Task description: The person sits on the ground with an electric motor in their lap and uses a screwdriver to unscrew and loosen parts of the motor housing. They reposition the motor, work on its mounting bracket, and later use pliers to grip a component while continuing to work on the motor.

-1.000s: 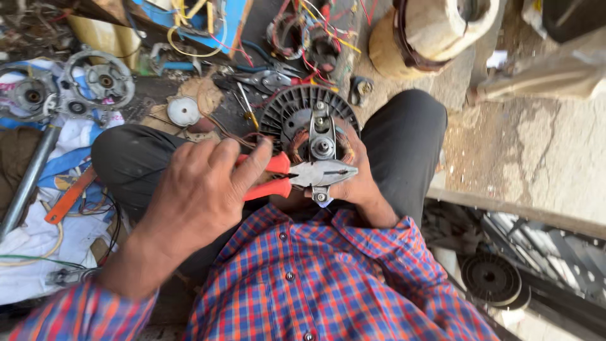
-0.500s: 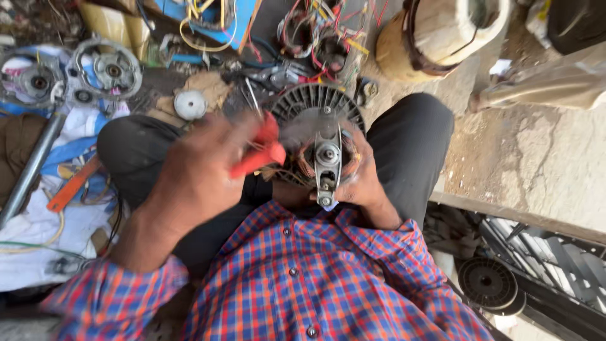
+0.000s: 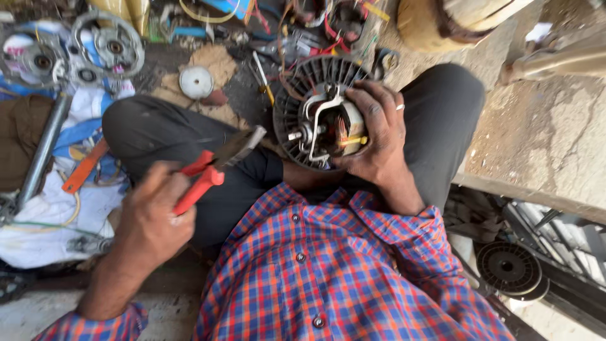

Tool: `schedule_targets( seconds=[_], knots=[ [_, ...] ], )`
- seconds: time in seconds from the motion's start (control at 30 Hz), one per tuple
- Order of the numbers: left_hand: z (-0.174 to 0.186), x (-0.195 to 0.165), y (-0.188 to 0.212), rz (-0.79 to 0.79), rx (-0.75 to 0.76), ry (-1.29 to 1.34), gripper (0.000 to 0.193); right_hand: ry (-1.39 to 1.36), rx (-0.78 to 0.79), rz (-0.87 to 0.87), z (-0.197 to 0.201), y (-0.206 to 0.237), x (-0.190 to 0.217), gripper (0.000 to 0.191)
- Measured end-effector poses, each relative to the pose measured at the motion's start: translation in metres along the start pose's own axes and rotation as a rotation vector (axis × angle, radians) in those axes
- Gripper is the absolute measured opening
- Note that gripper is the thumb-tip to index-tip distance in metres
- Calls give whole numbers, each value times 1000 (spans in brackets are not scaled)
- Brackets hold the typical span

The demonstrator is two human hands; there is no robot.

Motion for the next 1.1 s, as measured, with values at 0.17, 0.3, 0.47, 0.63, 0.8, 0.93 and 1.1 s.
schedule_targets(
  seconds=[0.17,0.3,0.47,0.63,0.8,0.93,1.1],
  knots=[
    [-14,-11,5,-99,121,56,37,91,67,27,-11,5,5,77],
    [-4,-21,4,-202,79,48,40,170,83,64,-16,7,6,73],
    [-24,-6,0,-68,280,-58,38,177,124,54,-23,10,3,72],
    [-27,-11,-5,-138,288,110,39,176,132,51,-23,14,0,72],
    [-27,-8,-8,-129,271,29,45,188,143,67,-27,16,-2,76],
    [-28,3,-8,-44,290,-103,37,176,131,71,-26,16,-4,72],
    [-33,7,-5,5,366,-25,32,179,134,70,-28,17,-3,70]
  ],
)
Point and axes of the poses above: each hand's wrist, its own y-axis away from the middle knuckle, its own z-axis out of the back of the hand, x = y × z, the point moved 10 cm from there along -y, towards the middle knuckle, and after that the axes turned 2 degrees about -y, right-handed, at the moved point
